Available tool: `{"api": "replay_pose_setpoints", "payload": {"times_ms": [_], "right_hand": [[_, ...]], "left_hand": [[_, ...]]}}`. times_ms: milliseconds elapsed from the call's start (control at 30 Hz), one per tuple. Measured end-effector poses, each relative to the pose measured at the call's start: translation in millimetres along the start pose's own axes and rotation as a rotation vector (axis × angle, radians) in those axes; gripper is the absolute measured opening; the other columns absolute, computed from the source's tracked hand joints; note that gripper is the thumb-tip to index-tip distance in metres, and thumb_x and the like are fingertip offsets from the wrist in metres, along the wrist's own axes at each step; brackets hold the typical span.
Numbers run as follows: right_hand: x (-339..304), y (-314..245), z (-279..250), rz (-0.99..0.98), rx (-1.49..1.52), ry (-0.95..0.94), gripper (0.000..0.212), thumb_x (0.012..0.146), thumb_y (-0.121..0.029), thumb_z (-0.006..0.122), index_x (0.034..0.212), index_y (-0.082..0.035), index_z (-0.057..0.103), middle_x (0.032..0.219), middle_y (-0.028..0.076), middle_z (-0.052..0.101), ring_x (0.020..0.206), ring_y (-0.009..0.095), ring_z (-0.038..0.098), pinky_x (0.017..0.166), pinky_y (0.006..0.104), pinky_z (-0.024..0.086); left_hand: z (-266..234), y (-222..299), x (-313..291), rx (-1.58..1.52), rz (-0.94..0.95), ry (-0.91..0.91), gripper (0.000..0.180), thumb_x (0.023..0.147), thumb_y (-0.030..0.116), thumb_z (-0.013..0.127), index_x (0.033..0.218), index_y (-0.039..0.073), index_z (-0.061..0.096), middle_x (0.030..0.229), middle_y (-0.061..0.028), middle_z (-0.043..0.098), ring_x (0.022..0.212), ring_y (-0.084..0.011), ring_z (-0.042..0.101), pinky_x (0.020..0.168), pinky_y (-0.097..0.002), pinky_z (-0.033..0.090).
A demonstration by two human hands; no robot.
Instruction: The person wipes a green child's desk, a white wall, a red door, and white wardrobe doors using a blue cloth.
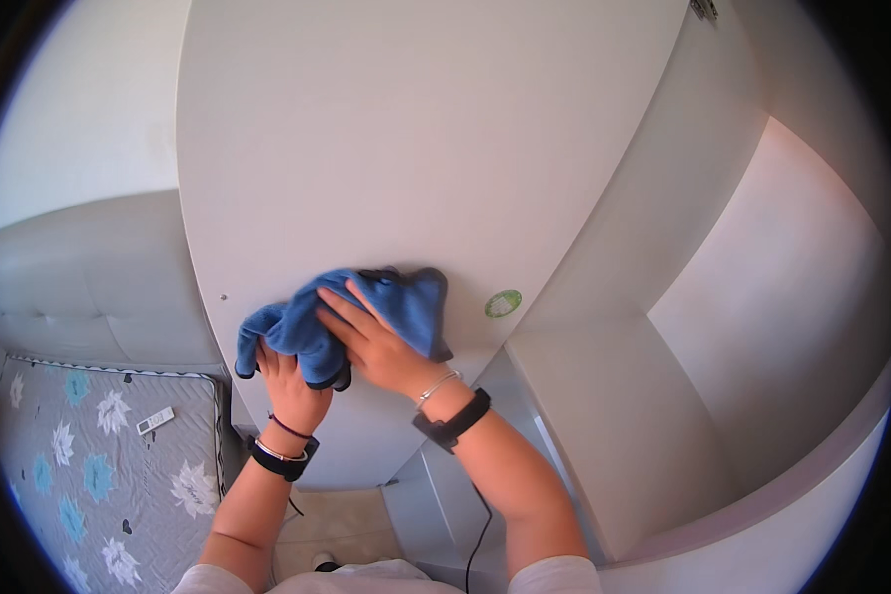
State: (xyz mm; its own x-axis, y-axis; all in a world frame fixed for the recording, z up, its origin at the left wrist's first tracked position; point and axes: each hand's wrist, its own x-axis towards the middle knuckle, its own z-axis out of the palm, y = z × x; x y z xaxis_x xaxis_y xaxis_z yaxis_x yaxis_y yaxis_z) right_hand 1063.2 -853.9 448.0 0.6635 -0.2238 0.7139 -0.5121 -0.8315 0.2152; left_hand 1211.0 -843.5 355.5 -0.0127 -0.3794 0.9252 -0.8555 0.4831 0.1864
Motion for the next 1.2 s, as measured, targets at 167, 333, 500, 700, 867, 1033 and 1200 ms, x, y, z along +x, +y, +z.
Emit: {"api": "replay_pose_setpoints", "payload": {"times_ms": [167,333,500,700,867,1033,1200], "right_hand": [[30,3,-34,0.106,-0.084,0.073,0.049,0.073,-0.001,0.058,0.121,-0.007,0.052,0.140,0.010,0.033,0.129,0.039,0.026,0.104,0.0425,0.029],[51,5,-52,0.144,-0.195,0.132,0.046,0.075,0.001,0.054,0.121,-0.005,0.052,0.140,0.013,0.032,0.130,0.042,0.023,0.104,0.0432,0.029],[-32,3,-1,0.463,-0.215,0.193,0.047,0.080,-0.011,0.054,0.126,-0.006,0.046,0.142,0.018,0.027,0.131,0.042,0.019,0.106,0.0435,0.025],[-16,23,-50,0.572,-0.213,0.253,0.050,0.083,-0.017,0.053,0.131,-0.006,0.040,0.144,0.018,0.021,0.133,0.041,0.015,0.108,0.0436,0.020],[23,51,-92,0.560,-0.291,0.432,0.055,0.086,-0.016,0.050,0.135,-0.003,0.029,0.143,0.019,0.023,0.132,0.040,0.017,0.107,0.0422,0.021],[-32,45,-39,0.845,0.233,0.660,0.059,0.092,-0.026,0.043,0.139,-0.003,0.018,0.145,0.022,0.015,0.134,0.035,0.015,0.109,0.0389,0.017],[-75,19,5,0.934,0.174,0.495,0.073,0.086,-0.027,0.054,0.140,-0.003,0.012,0.145,0.020,0.015,0.133,0.031,0.019,0.109,0.0382,0.017]], "left_hand": [[-12,-4,48,0.051,-0.008,0.047,0.057,0.072,0.011,0.055,0.127,0.004,0.043,0.136,-0.0207,0.033,0.127,-0.0480,0.022,0.101,-0.0599,0.014],[-4,24,71,0.050,-0.057,0.130,0.057,0.070,0.007,0.054,0.126,0.003,0.044,0.138,-0.0234,0.029,0.127,-0.0481,0.022,0.099,-0.0613,0.016],[28,34,8,-0.136,0.065,-0.167,0.049,0.069,0.009,0.059,0.117,0.005,0.051,0.125,-0.0210,0.044,0.121,-0.0422,0.035,0.098,-0.0538,0.027],[8,57,85,-0.039,0.265,-0.060,0.039,0.073,0.011,0.056,0.112,0.012,0.055,0.123,-0.0087,0.050,0.116,-0.0259,0.044,0.091,-0.0399,0.037],[-18,90,167,-0.070,0.317,0.054,0.051,0.068,0.006,0.057,0.119,0.012,0.052,0.130,-0.0100,0.045,0.121,-0.0235,0.040,0.090,-0.0374,0.036],[4,99,135,-0.106,0.543,-0.143,0.038,0.071,0.006,0.054,0.109,0.008,0.059,0.126,-0.0085,0.050,0.114,-0.0202,0.047,0.084,-0.0328,0.038],[15,80,94,-0.095,0.615,-0.277,0.031,0.072,0.010,0.055,0.102,0.008,0.062,0.125,-0.0059,0.052,0.104,-0.0179,0.053,0.084,-0.0326,0.039]]}}
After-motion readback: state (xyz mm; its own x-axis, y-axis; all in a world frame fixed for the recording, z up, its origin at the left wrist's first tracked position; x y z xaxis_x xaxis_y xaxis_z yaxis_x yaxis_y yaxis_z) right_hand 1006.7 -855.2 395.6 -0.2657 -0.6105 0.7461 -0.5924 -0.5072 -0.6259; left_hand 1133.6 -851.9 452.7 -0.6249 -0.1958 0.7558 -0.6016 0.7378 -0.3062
